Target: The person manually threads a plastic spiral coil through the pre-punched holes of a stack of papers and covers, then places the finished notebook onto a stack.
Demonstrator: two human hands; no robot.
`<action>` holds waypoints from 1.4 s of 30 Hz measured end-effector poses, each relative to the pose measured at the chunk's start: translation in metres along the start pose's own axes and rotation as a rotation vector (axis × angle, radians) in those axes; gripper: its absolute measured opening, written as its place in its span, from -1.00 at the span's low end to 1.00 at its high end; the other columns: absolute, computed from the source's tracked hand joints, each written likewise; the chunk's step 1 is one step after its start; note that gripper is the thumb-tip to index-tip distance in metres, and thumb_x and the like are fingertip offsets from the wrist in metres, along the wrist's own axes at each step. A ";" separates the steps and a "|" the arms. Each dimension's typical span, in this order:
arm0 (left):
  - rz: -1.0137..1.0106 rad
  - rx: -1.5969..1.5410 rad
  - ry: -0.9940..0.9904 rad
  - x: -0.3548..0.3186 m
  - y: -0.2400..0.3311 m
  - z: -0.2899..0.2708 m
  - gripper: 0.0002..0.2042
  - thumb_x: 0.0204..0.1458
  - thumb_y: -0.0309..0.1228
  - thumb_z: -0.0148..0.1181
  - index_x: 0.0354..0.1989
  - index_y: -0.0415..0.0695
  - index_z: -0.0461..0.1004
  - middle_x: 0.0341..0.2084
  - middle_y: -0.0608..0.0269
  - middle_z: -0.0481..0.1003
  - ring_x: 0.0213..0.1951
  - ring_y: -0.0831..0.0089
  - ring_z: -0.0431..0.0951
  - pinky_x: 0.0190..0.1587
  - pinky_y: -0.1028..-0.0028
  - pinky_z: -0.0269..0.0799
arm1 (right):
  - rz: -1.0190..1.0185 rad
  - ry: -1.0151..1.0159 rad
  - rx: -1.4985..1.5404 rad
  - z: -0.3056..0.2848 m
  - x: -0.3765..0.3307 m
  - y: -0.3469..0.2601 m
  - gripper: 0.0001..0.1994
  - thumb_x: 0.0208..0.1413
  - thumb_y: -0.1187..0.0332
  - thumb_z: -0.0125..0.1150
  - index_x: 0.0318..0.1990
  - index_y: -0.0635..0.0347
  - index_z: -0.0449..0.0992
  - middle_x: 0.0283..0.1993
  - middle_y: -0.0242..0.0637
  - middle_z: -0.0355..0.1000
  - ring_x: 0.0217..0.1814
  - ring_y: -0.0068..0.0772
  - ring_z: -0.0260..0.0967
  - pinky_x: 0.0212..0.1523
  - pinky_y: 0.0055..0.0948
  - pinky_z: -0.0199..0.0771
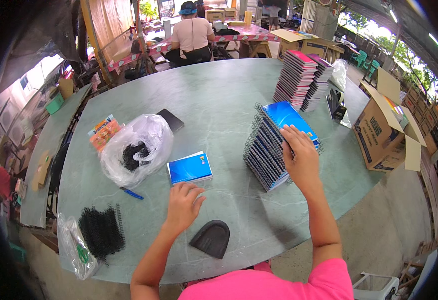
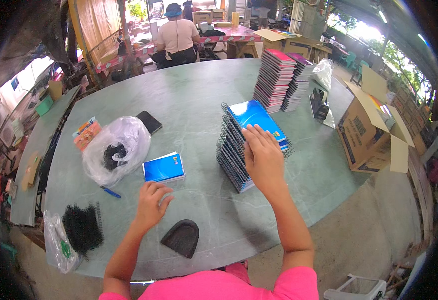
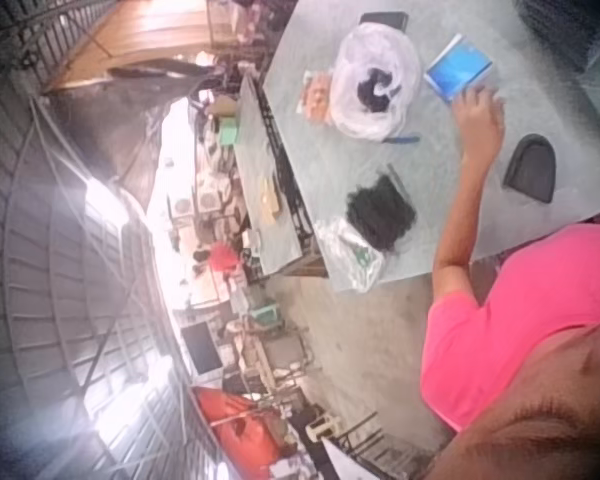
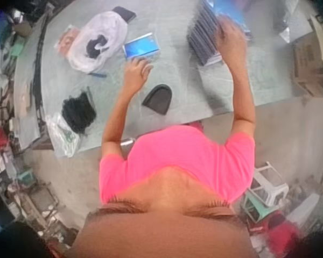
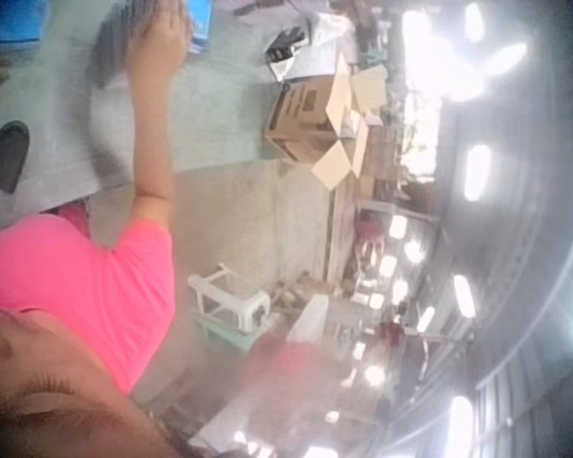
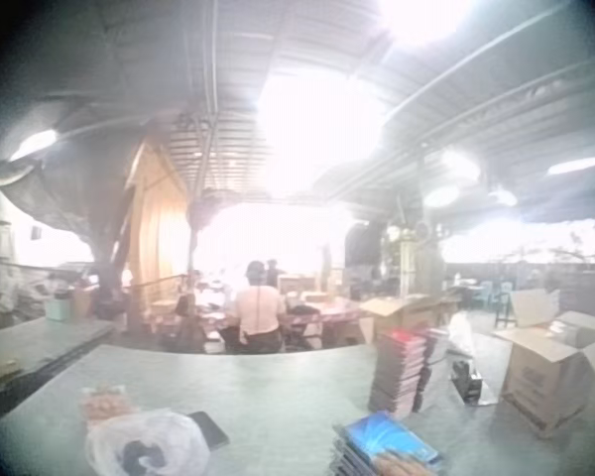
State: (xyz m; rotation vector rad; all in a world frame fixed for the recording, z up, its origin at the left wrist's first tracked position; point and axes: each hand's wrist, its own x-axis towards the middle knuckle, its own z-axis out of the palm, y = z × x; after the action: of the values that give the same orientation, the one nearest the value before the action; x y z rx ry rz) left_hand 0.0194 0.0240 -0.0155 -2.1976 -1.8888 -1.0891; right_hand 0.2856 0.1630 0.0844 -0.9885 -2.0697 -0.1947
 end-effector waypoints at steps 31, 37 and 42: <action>-0.901 0.611 -0.085 -0.146 -0.147 -0.079 -0.79 -0.07 -0.40 0.10 -0.27 -0.24 0.46 -0.32 -0.05 0.43 -0.22 -0.02 0.43 -0.20 0.19 0.38 | -0.311 -0.867 0.364 0.117 -0.061 -0.130 -0.80 -0.01 0.21 0.14 -0.32 0.12 0.49 -0.40 -0.16 0.46 -0.30 -0.09 0.42 -0.32 -0.16 0.37; -0.623 0.247 -0.035 -0.114 -0.090 -0.042 -0.65 -0.05 -0.48 0.00 -0.03 -0.24 0.32 -0.20 -0.08 0.36 -0.18 -0.03 0.41 -0.16 0.15 0.34 | -0.298 -0.818 0.458 0.147 -0.061 -0.139 -0.82 0.00 0.29 0.12 -0.31 0.18 0.48 -0.35 -0.16 0.46 -0.25 -0.05 0.40 -0.27 -0.15 0.36; -0.404 0.219 -0.455 -0.085 -0.029 -0.010 -0.57 0.02 -0.44 -0.08 0.11 -0.20 0.20 -0.17 -0.14 0.34 -0.16 -0.04 0.39 -0.10 0.16 0.30 | -0.358 -0.772 0.362 0.154 -0.068 -0.151 -0.85 -0.04 0.25 0.15 -0.39 0.12 0.47 -0.39 -0.20 0.46 -0.32 -0.14 0.43 -0.34 -0.17 0.37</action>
State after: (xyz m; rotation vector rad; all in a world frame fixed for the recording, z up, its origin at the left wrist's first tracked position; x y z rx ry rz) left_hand -0.0116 -0.0459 -0.0644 -2.1217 -2.5745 -0.3848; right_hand 0.1097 0.0898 -0.0376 -0.4889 -2.8380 0.4390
